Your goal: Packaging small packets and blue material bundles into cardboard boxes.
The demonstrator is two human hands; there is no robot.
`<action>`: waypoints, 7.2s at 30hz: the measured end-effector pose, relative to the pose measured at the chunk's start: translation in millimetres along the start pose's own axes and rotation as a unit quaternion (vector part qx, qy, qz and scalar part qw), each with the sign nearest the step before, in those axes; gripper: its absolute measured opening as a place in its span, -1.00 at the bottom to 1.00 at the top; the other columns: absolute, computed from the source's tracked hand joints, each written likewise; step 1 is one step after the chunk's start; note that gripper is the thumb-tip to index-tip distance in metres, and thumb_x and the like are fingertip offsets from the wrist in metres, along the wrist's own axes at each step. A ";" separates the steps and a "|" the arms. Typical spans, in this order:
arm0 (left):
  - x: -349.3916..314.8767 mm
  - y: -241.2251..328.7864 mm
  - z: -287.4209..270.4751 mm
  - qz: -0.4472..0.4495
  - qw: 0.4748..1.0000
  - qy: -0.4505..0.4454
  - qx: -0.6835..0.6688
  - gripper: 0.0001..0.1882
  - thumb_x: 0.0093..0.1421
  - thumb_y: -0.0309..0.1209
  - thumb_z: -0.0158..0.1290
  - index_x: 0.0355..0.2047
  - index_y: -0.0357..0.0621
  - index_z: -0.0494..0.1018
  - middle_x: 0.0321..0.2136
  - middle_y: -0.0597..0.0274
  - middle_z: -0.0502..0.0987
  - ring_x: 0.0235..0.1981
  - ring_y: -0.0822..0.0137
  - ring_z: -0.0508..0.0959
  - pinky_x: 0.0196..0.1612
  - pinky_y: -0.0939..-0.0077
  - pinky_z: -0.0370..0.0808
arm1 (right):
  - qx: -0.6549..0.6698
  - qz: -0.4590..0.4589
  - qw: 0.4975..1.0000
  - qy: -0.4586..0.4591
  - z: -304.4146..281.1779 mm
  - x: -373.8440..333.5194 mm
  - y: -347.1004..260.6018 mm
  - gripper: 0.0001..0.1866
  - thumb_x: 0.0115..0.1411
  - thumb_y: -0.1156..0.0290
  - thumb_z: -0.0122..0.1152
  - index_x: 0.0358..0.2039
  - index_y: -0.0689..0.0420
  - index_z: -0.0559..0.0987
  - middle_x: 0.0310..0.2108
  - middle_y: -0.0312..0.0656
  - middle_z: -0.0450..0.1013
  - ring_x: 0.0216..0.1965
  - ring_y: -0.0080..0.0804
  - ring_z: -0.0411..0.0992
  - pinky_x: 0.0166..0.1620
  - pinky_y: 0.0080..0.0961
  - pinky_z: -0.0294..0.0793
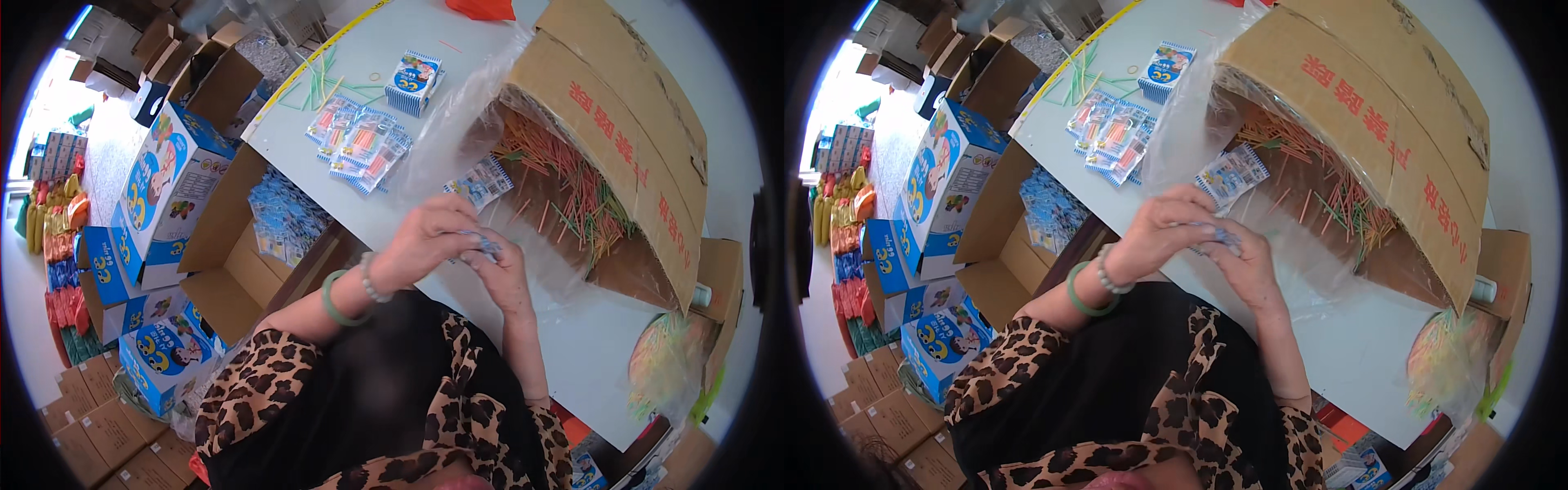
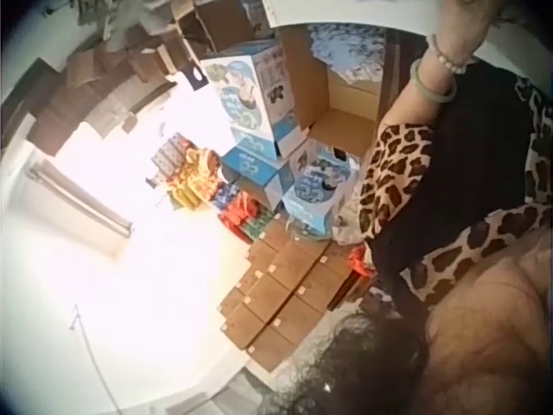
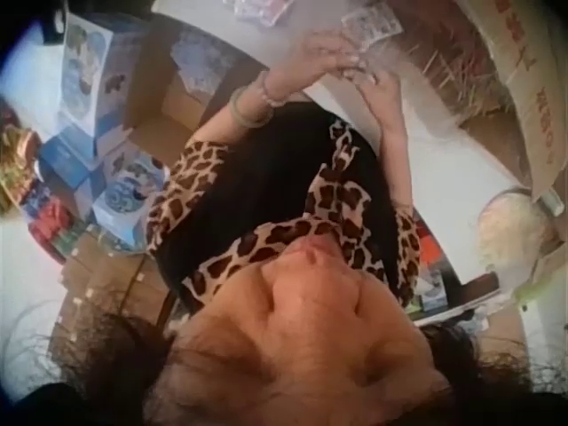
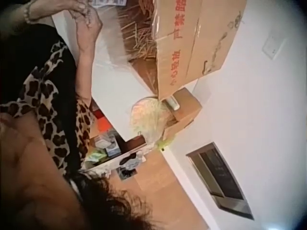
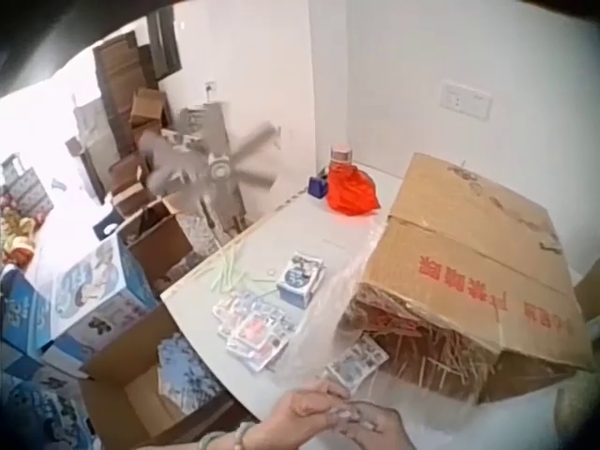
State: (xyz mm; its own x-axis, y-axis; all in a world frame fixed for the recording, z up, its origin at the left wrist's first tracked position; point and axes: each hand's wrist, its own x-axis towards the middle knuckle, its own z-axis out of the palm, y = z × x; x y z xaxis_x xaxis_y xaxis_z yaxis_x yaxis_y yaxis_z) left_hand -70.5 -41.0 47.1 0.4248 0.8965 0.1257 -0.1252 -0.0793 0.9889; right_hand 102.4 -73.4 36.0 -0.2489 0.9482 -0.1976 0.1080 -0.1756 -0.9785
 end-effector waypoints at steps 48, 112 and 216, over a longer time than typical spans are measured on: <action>12.1 -48.8 -179.4 -0.209 0.962 0.168 0.049 -0.46 -0.12 -0.65 0.21 -0.08 -0.32 0.29 -0.31 0.21 0.51 -0.35 0.42 0.53 -0.26 0.56 0.50 | -0.302 0.138 0.943 0.025 106.6 155.6 -4.5 -0.30 -0.20 0.13 0.43 -0.10 0.26 0.38 -0.08 0.05 0.34 -0.04 0.04 0.34 0.01 -0.24 0.34; -250.9 -81.6 -299.6 -0.274 0.942 0.184 0.056 -0.41 -0.19 -0.62 0.29 -0.07 -0.22 0.41 -0.23 0.33 0.53 -0.20 0.53 0.46 -0.07 0.55 0.45 | -0.243 0.053 0.933 -0.258 354.2 120.9 91.4 -0.31 -0.19 0.29 0.41 -0.02 0.20 0.36 -0.15 -0.04 0.45 -0.10 -0.24 0.42 -0.01 -0.44 0.37; -273.2 -223.2 -294.7 -0.300 0.651 0.683 -0.139 -0.60 0.19 -0.24 0.01 -0.05 -0.22 0.31 -0.23 0.17 0.47 -0.29 0.23 0.48 -0.27 0.22 0.48 | -0.127 0.073 0.950 -0.277 239.1 101.3 21.5 -0.71 0.13 0.54 0.03 -0.11 0.28 0.44 -0.21 -0.17 0.46 -0.14 -0.46 0.41 -0.03 -0.55 0.36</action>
State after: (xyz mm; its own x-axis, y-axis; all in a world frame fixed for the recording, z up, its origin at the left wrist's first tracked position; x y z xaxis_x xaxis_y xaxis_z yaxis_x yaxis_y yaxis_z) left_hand -422.9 -139.7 -231.1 -0.6987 0.2956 -0.6516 -0.5421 0.3757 0.7517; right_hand -150.6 -44.5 -19.1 -0.6733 0.6218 -0.4001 0.3916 -0.1590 -0.9063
